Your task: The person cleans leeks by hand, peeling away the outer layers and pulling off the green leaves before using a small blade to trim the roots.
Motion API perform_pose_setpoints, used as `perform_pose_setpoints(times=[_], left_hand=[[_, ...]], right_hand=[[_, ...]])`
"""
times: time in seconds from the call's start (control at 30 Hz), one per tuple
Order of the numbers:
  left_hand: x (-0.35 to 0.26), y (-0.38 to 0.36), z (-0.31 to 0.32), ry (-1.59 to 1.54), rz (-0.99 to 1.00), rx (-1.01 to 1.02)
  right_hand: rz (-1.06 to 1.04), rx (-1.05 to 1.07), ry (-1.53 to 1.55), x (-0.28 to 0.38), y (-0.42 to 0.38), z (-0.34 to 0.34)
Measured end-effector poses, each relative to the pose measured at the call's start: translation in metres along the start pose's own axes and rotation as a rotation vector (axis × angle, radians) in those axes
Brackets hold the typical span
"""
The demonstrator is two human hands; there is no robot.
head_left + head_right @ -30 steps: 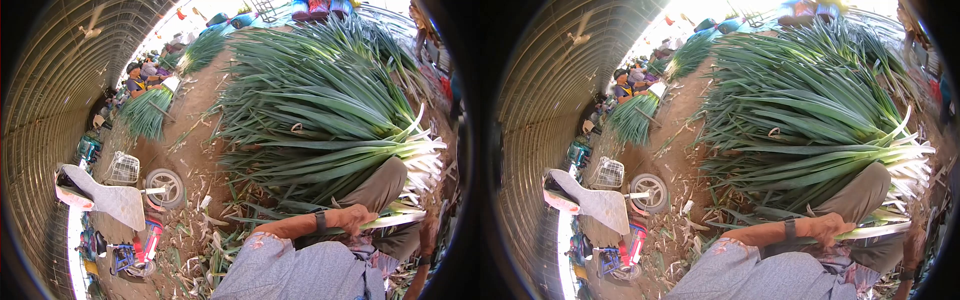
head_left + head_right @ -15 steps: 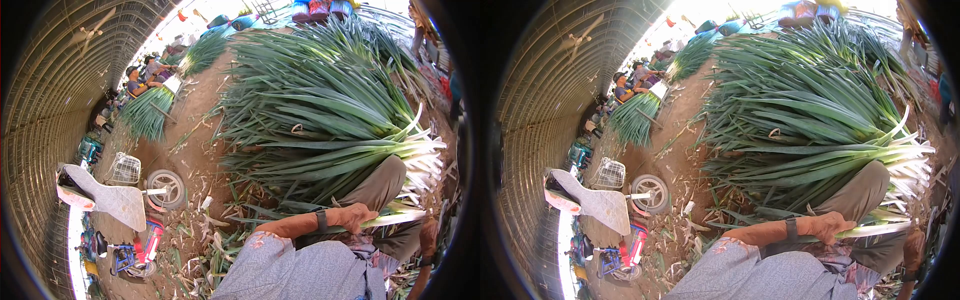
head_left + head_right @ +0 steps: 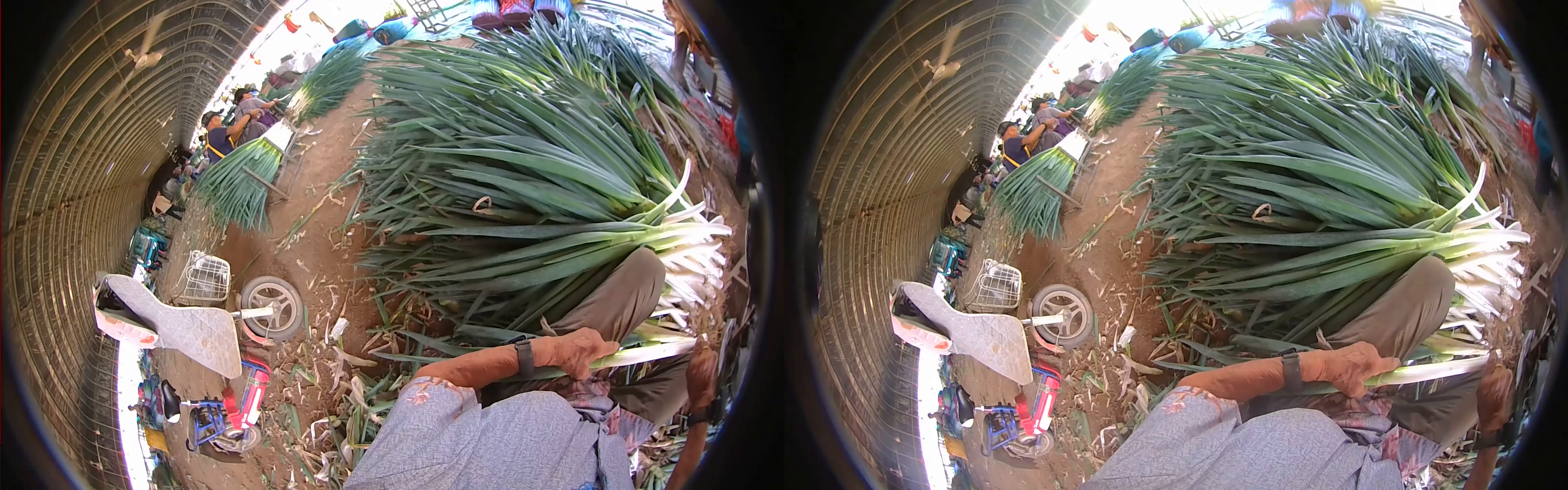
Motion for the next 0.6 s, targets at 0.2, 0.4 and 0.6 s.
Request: perform_pose_setpoints(times=[0.2,0.4,0.6], left_hand=[[-0.005,0.001,-0.003,0.009,-0.002,0.025],[-0.004,0.0,-0.007,-0.058,-0.028,-0.042],[-0.008,-0.001,-0.016,-0.147,-0.042,-0.041]], right_hand=[[0.212,0.385,0.068,-0.004,-0.014,0.039],[0.595,0.119,0.911,-0.046,-0.022,0.055],[0.933,0.017,1.099,-0.095,-0.017,0.034]])
Point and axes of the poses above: each hand's wrist, its own y-axis towards the middle knuckle, its own z-axis out of the palm, x = y × z, the point moved 5 cm from there along y, towards the middle knuckle, and after that the axes turned 10 degrees about z, right-handed, at the moved point
